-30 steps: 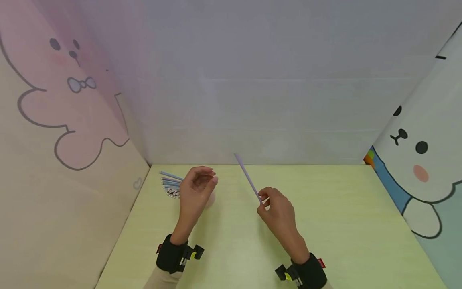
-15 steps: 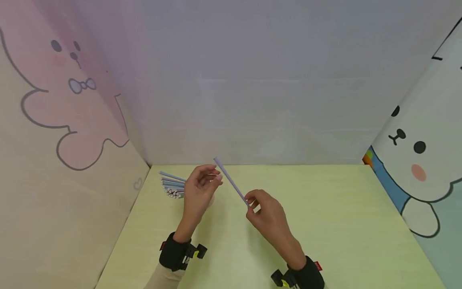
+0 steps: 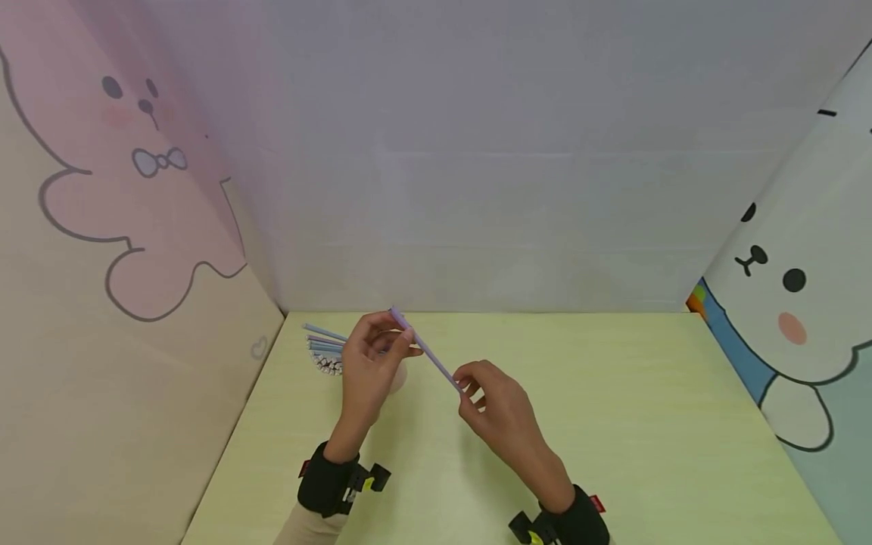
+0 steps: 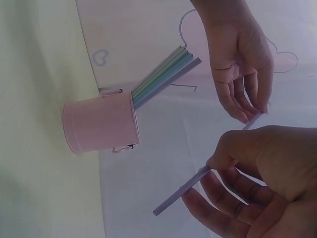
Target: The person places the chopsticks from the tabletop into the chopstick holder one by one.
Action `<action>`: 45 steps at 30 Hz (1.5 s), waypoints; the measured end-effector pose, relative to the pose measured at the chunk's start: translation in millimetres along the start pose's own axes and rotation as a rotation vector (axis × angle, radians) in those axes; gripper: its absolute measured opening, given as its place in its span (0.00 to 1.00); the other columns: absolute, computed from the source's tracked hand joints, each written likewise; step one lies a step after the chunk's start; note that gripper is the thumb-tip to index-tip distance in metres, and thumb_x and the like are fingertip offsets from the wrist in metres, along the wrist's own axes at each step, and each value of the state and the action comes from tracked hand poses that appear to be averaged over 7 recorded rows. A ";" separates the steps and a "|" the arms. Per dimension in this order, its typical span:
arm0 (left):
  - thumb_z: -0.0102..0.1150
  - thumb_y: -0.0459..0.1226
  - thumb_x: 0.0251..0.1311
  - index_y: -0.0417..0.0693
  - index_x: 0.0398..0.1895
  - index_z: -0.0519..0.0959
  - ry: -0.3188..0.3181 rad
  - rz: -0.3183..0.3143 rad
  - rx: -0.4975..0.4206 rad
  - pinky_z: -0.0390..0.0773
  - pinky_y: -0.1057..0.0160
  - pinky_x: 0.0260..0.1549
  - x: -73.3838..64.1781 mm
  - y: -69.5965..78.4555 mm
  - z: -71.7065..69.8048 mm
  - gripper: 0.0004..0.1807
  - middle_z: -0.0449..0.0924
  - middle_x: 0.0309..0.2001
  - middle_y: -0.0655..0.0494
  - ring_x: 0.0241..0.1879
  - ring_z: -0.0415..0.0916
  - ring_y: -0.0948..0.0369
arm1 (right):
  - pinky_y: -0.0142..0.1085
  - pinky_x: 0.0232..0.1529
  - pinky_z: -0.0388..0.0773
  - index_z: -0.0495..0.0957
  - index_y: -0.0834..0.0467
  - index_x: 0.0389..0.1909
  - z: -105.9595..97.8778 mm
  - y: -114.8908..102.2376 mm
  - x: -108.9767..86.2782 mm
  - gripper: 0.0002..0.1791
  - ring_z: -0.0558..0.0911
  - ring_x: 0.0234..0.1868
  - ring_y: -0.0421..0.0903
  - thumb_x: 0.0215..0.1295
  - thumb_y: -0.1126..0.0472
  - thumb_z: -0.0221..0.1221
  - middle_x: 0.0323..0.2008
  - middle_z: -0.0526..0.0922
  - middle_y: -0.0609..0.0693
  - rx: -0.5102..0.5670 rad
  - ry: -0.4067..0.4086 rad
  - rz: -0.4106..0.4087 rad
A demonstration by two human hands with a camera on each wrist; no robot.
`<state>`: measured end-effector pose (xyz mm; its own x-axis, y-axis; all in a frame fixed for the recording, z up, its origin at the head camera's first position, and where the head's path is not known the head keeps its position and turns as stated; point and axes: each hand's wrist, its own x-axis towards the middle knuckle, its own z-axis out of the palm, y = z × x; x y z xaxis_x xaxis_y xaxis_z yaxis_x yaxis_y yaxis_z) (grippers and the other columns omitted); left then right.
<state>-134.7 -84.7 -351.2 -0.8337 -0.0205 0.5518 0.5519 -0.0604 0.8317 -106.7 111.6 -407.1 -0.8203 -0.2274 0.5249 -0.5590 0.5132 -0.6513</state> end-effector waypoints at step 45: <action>0.61 0.18 0.55 0.20 0.47 0.70 0.429 0.230 0.232 0.87 0.64 0.34 3.3 11.8 -103.8 0.16 0.74 0.38 0.38 0.35 0.78 0.51 | 0.32 0.27 0.82 0.81 0.53 0.42 8.0 41.2 -31.4 0.13 0.82 0.31 0.40 0.57 0.68 0.62 0.32 0.82 0.43 -0.135 -0.105 0.172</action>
<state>-132.6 -189.1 -345.9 -0.5956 -0.4163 0.6870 0.6698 0.2147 0.7108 -105.1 133.3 -454.8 -0.9141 -0.2078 0.3482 -0.3943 0.6564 -0.6432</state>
